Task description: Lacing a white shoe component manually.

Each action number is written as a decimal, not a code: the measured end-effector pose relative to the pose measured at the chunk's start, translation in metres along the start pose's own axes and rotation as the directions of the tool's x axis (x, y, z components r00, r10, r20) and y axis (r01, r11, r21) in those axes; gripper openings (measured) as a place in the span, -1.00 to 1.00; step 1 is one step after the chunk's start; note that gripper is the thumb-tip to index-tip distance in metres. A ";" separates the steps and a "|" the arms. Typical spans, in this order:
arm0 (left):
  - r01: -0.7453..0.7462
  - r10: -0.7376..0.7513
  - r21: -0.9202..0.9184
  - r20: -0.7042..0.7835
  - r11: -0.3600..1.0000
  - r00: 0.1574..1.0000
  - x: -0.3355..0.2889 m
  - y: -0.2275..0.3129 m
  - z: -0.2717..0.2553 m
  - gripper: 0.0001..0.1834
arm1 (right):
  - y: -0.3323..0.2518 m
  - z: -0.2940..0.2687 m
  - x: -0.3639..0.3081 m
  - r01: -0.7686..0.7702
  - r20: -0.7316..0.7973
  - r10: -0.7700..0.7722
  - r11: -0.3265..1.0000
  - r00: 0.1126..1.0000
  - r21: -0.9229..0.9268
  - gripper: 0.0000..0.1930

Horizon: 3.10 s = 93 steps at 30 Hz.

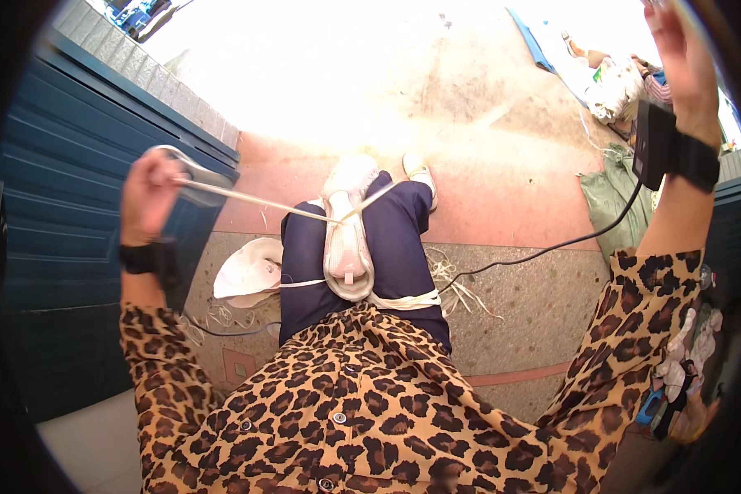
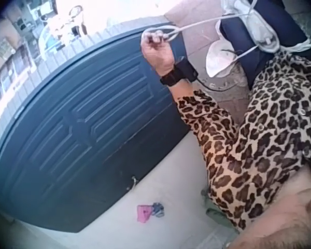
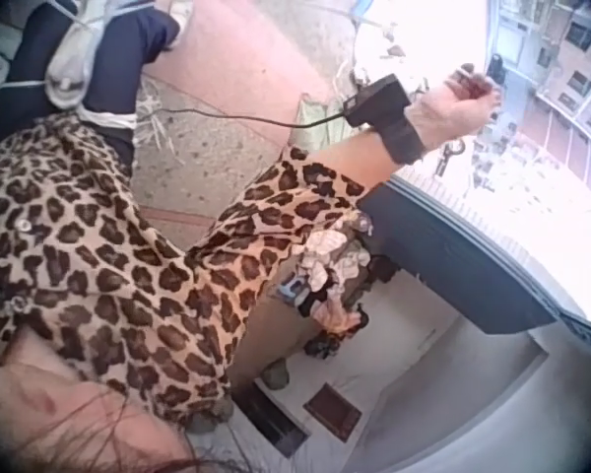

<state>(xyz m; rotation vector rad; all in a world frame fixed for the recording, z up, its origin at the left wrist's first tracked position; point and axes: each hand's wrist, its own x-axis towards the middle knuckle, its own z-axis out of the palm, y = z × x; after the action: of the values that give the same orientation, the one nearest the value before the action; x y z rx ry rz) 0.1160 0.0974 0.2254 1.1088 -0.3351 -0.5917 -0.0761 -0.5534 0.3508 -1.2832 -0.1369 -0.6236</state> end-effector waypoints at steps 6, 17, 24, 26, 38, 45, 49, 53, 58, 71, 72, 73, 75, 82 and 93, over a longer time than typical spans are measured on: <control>-0.176 0.049 -0.024 -0.917 0.984 0.396 -0.098 0.051 -0.230 -0.77 | 0.113 -0.034 -0.133 -0.213 -0.625 -0.030 0.927 0.780 -0.310 -0.81; 0.566 -0.531 0.272 -0.198 0.778 0.824 -0.018 -0.202 0.014 -0.88 | 0.340 0.218 -0.278 -0.005 0.210 0.449 0.431 0.868 -0.902 -0.84; -0.006 -0.029 0.883 0.022 0.469 0.999 -0.025 -0.246 0.043 -0.78 | 0.355 0.236 -0.277 0.061 0.158 0.447 0.222 0.881 -0.973 -0.87; -0.099 0.054 0.890 0.084 0.445 0.995 -0.029 -0.246 0.043 -0.78 | 0.358 0.238 -0.275 0.132 0.206 0.434 0.194 0.877 -0.972 -0.88; 0.125 0.067 0.919 -0.162 0.374 0.985 -0.037 -0.261 0.036 -0.78 | 0.356 0.245 -0.263 0.532 0.507 0.412 0.063 0.757 -0.845 -0.90; 0.117 0.001 0.979 -0.119 0.166 0.993 -0.027 -0.255 0.039 -0.79 | 0.353 0.243 -0.267 0.299 0.288 0.412 0.041 0.865 -0.953 -0.89; -0.083 -0.092 0.994 0.077 -0.071 0.993 -0.015 -0.244 0.044 -0.84 | 0.354 0.241 -0.268 0.296 0.293 0.428 0.061 0.855 -0.953 -0.87; -0.061 -0.082 0.997 0.064 0.039 0.995 -0.013 -0.255 0.031 -0.87 | 0.349 0.246 -0.267 0.298 0.298 0.480 0.078 0.825 -0.951 -0.86; 0.009 0.093 0.990 0.004 -0.139 0.996 -0.025 -0.249 0.060 -0.80 | 0.342 0.252 -0.272 0.251 0.251 0.533 0.074 0.808 -0.965 -0.74; -0.015 0.034 0.999 0.013 0.039 0.999 -0.014 -0.245 0.063 -0.84 | 0.360 0.239 -0.278 0.243 0.308 0.523 0.192 0.795 -0.951 -0.83; -0.055 0.092 0.996 0.049 0.069 0.995 -0.007 -0.243 0.066 -0.84 | 0.361 0.239 -0.279 0.237 0.308 0.476 0.204 0.824 -0.950 -0.83; -0.098 0.150 0.990 0.083 0.098 0.985 -0.001 -0.242 0.069 -0.85 | 0.361 0.238 -0.280 0.236 0.306 0.476 0.202 0.825 -0.951 -0.83; -0.112 0.038 0.992 0.110 0.056 0.993 0.009 -0.243 0.074 -0.86 | 0.361 0.237 -0.280 0.173 0.296 0.418 0.307 0.859 -0.936 -0.86; 0.004 -0.194 0.976 0.039 0.219 0.980 0.036 -0.258 0.059 -0.92 | 0.351 0.250 -0.281 0.402 0.423 0.349 0.134 0.836 -0.906 -0.87; 0.412 -0.397 0.513 -0.145 0.753 0.906 0.057 -0.255 0.074 -0.68 | 0.287 0.255 -0.220 0.394 0.356 -0.175 0.498 0.918 -0.772 -0.87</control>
<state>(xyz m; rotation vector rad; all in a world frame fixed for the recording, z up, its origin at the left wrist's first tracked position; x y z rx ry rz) 0.0510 -0.0714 0.0233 1.7580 -0.2369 -0.9007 -0.0525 -0.1983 0.0887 -2.3290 -0.2740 -0.8738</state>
